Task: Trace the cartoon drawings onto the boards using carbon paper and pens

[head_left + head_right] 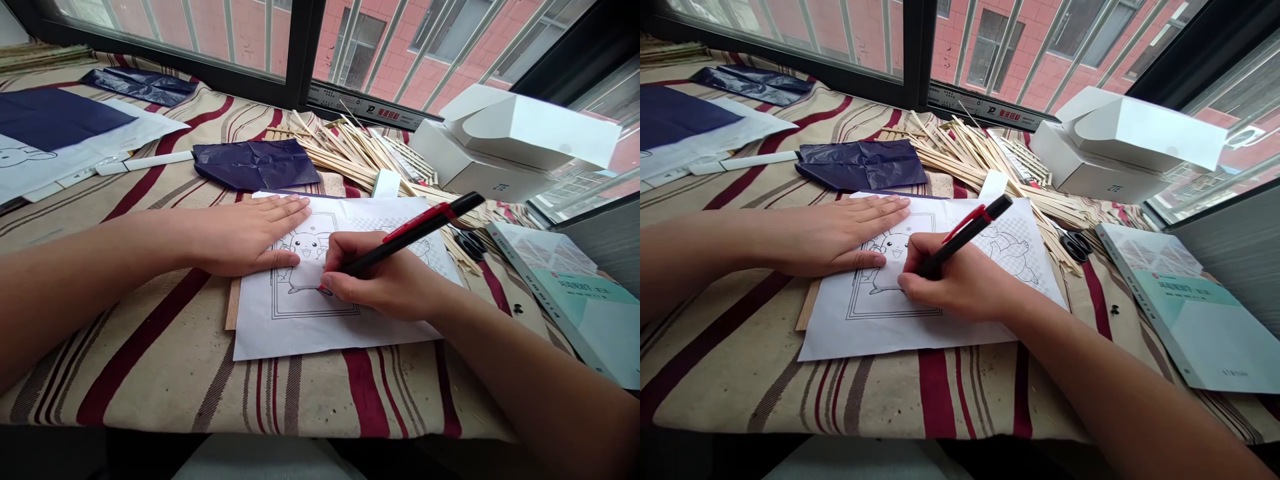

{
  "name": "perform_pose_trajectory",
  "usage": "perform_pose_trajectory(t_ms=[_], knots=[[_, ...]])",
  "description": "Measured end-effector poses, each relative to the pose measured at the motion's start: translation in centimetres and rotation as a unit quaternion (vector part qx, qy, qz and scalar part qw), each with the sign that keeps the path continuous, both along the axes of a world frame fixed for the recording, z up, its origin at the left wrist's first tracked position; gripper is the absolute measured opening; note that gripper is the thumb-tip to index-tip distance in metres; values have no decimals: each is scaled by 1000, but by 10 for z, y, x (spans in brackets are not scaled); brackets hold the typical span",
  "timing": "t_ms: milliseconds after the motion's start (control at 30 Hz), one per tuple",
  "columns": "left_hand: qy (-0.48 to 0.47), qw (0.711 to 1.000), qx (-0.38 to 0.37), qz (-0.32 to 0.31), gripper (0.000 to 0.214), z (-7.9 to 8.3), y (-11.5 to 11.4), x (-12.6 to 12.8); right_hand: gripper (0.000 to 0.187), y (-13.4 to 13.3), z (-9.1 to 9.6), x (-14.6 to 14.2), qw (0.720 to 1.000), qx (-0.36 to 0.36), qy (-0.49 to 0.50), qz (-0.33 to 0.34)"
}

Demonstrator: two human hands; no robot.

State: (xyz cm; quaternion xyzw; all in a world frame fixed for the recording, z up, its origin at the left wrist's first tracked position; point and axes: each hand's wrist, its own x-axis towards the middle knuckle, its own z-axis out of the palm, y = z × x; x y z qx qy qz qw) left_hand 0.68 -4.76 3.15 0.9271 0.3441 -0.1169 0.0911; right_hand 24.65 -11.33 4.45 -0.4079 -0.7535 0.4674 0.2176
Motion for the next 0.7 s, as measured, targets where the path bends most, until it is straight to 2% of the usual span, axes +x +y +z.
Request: perform_pose_trajectory(t_ms=[333,700], knots=[[-1,1000,3,-3,91,0,0,-1,16,1,4,1,1000,-20,-22,-2],[-1,1000,0,4,91,2,-1,1,18,1,0,2,1000,-29,6,1]])
